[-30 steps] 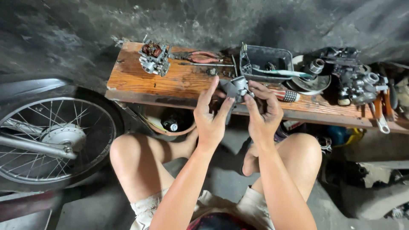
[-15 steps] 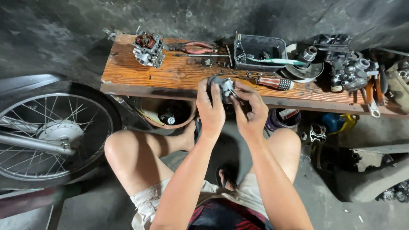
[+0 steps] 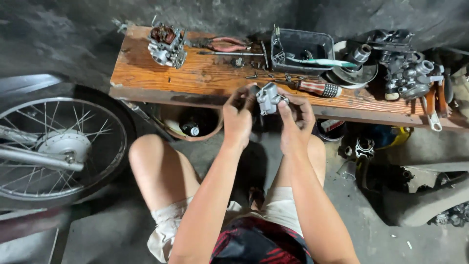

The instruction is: Cleaning a motorcycle carburetor component by scrubbing it with a toothbrush and wiping it with a cloth.

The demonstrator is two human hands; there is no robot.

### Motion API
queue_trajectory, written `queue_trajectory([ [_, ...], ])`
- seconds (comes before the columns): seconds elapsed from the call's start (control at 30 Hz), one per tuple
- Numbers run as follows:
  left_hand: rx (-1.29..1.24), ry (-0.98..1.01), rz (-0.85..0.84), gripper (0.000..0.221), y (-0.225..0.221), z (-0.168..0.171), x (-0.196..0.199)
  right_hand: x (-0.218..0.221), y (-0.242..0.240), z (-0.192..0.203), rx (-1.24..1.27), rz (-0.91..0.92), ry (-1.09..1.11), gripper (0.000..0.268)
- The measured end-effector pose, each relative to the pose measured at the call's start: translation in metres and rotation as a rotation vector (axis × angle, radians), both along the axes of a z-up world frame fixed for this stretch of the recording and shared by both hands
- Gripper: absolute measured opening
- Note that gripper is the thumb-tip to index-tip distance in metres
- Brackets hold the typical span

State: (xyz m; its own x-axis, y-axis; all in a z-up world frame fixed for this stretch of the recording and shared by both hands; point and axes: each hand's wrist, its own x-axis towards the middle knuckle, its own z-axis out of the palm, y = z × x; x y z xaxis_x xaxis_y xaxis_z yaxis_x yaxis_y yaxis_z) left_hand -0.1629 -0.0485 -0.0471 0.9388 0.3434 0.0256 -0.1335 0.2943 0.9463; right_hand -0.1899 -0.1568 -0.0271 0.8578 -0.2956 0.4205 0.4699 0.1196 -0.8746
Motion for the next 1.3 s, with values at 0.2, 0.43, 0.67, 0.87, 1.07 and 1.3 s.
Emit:
queue_trajectory([
  [0.2, 0.043, -0.04, -0.117, 0.034, 0.002, -0.009, -0.005, 0.003, 0.031, 0.024, 0.088, 0.039, 0.14, 0.01],
  [0.43, -0.275, -0.042, -0.259, 0.048, 0.006, -0.03, -0.001, 0.02, 0.008, -0.004, -0.258, -0.014, 0.053, 0.01],
  [0.67, -0.161, -0.056, -0.169, 0.037, 0.005, 0.007, -0.01, 0.011, 0.004, 0.0, -0.435, 0.059, -0.031, 0.05],
  [0.87, -0.382, -0.041, -0.214, 0.044, -0.008, -0.016, -0.002, 0.011, 0.0, -0.011, -0.596, 0.003, -0.007, 0.047],
  [1.07, -0.532, -0.008, -0.211, 0.058, -0.018, 0.003, -0.015, 0.017, -0.002, -0.016, -0.42, -0.163, 0.073, 0.041],
  [1.3, -0.698, 0.081, -0.098, 0.025, -0.038, -0.022, -0.023, 0.064, -0.017, -0.035, 0.774, -0.095, 0.442, 0.037],
])
